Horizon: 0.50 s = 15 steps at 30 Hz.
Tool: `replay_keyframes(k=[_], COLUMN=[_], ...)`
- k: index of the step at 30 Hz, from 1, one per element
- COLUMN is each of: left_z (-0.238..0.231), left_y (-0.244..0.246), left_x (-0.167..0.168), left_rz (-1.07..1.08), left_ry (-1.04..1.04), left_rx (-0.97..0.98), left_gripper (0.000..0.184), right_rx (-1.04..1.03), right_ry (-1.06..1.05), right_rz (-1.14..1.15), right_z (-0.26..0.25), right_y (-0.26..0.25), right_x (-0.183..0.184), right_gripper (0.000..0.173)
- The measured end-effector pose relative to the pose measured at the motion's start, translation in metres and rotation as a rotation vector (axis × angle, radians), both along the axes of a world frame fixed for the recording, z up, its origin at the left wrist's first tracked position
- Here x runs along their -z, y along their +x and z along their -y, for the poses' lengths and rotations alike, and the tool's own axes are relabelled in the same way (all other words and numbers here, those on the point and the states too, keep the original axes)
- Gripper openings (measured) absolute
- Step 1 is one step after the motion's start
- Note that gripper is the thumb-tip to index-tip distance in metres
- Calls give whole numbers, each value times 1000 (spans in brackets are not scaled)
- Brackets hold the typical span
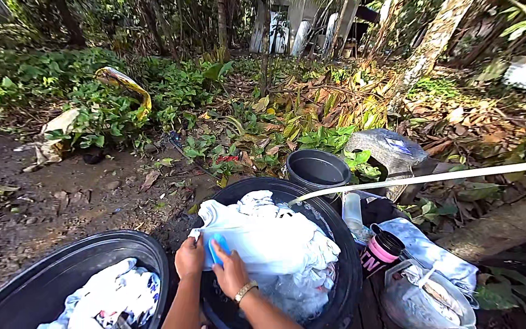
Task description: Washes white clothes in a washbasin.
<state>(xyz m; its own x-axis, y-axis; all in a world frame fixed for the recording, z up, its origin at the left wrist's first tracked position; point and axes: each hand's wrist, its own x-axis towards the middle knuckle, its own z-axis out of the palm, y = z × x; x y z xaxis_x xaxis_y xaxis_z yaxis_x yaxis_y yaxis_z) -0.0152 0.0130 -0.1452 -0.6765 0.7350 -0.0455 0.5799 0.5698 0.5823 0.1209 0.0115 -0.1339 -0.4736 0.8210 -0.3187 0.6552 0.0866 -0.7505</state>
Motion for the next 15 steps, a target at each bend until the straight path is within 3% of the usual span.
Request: replay_keyframes(k=[2, 5, 9, 12, 15], left_z=[0, 0, -2, 4, 8], left_y=[2, 2, 1, 0, 3], left_x=[-7, -6, -3, 6, 9], left_rz=[-57, -91, -53, -117, -192], left_ry=[-105, -101, -62, 105, 178], left_rx=[21, 3, -29, 0, -22], left_gripper=[37, 32, 30, 32, 34], right_rx=[-56, 120, 465, 551, 253], right_ry=[80, 129, -5, 40, 145], right_rz=[273, 511, 650, 547, 280], right_z=[-3, -39, -80, -76, -34], right_y=[14, 101, 189, 162, 62], right_x=[36, 72, 66, 35, -7], right_gripper=[55, 54, 51, 48, 47])
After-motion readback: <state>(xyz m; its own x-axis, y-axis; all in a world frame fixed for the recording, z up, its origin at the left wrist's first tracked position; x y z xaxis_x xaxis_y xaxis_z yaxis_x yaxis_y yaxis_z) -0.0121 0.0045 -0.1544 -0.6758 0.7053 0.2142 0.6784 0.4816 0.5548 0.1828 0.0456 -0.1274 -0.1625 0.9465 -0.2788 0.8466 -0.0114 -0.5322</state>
